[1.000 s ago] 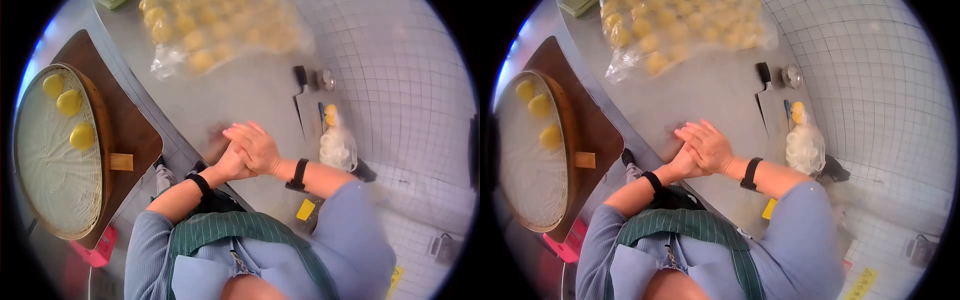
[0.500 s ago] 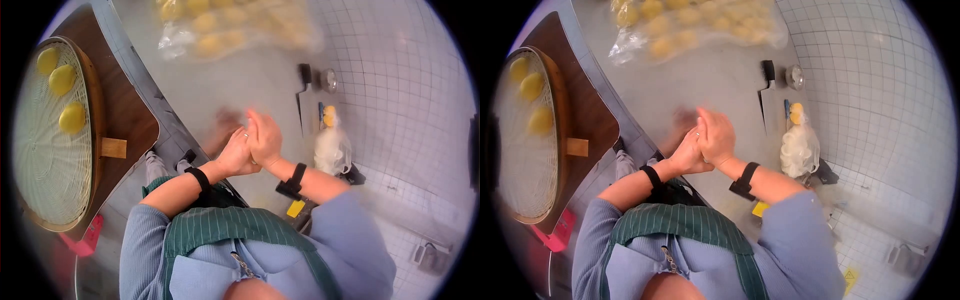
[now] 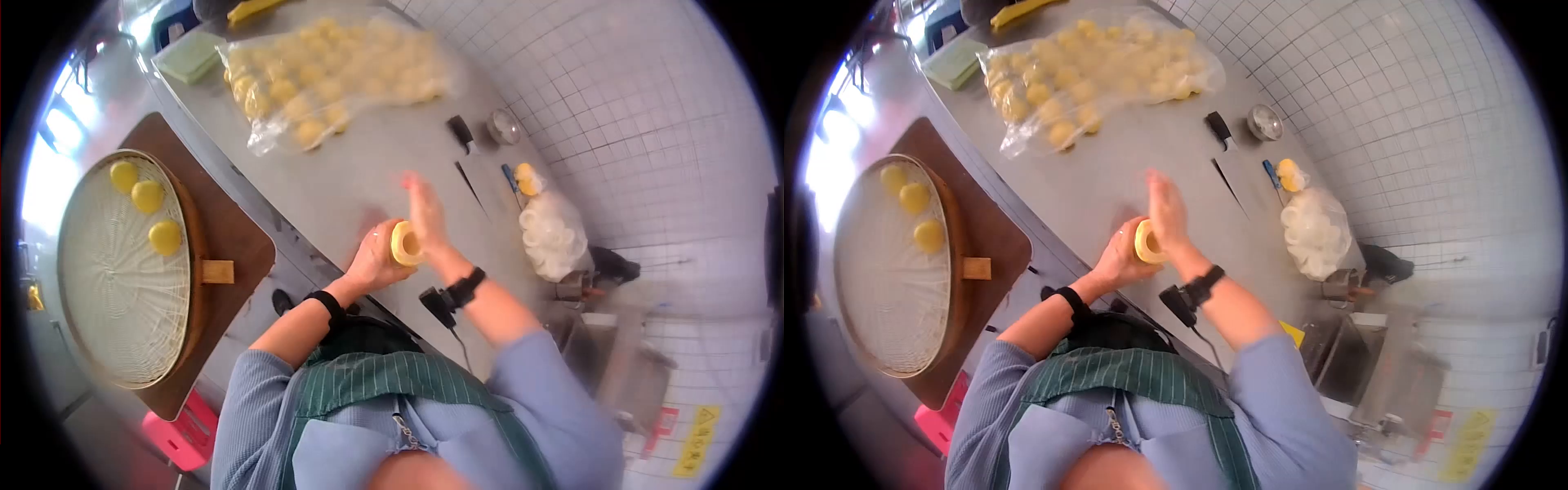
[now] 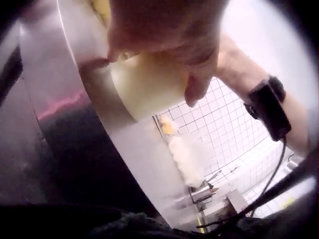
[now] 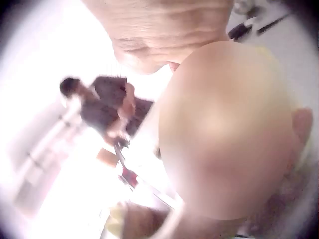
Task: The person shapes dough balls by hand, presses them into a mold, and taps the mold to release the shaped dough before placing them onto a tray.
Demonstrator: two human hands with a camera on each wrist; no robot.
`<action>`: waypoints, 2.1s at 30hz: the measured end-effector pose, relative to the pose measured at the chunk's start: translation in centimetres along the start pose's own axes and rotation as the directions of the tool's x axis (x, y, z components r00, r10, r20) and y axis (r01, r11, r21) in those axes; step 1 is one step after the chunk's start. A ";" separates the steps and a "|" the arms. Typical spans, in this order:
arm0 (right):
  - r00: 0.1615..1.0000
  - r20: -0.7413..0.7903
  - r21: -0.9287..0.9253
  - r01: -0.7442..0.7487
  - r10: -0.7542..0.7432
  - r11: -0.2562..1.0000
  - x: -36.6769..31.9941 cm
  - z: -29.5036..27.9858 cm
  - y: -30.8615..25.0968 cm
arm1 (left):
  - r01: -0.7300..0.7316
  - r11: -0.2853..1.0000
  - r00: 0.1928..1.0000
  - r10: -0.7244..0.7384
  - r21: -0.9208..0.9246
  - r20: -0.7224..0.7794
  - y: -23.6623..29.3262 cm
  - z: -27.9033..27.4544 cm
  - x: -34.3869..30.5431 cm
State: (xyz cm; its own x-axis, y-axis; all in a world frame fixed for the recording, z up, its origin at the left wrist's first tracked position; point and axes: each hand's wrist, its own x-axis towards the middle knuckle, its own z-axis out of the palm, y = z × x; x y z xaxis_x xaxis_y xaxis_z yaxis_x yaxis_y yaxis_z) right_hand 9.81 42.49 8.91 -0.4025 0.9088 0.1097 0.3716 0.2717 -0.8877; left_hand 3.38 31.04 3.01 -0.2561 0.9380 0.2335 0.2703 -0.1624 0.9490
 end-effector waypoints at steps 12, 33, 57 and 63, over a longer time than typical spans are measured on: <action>0.852 0.320 -0.366 0.515 -0.415 0.775 -9.2 -6.9 0.0 | -0.091 0.949 0.995 0.071 0.302 0.077 1.9 -1.0 -0.6; 0.721 0.293 0.747 -0.582 0.628 0.320 -4.5 -5.2 9.2 | 0.346 0.862 0.934 -0.280 0.370 -0.221 0.3 -8.8 2.4; 0.992 0.124 0.370 -0.050 0.004 0.928 -4.4 -5.3 10.1 | 0.247 0.939 0.901 -0.313 -0.240 -0.300 -0.3 9.1 5.2; 0.987 0.155 0.477 -0.099 0.027 0.873 -0.8 -5.0 10.9 | 0.118 0.986 0.893 -0.156 -0.114 -0.423 -1.5 9.2 4.8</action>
State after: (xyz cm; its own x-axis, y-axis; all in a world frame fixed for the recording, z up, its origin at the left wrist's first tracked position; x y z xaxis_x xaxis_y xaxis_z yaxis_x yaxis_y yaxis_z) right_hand 18.43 46.28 1.39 -0.5175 0.8555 0.0149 -0.0347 -0.0035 -0.9994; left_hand 10.25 38.58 0.72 -0.6629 0.7335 0.1502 0.1308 -0.0842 0.9878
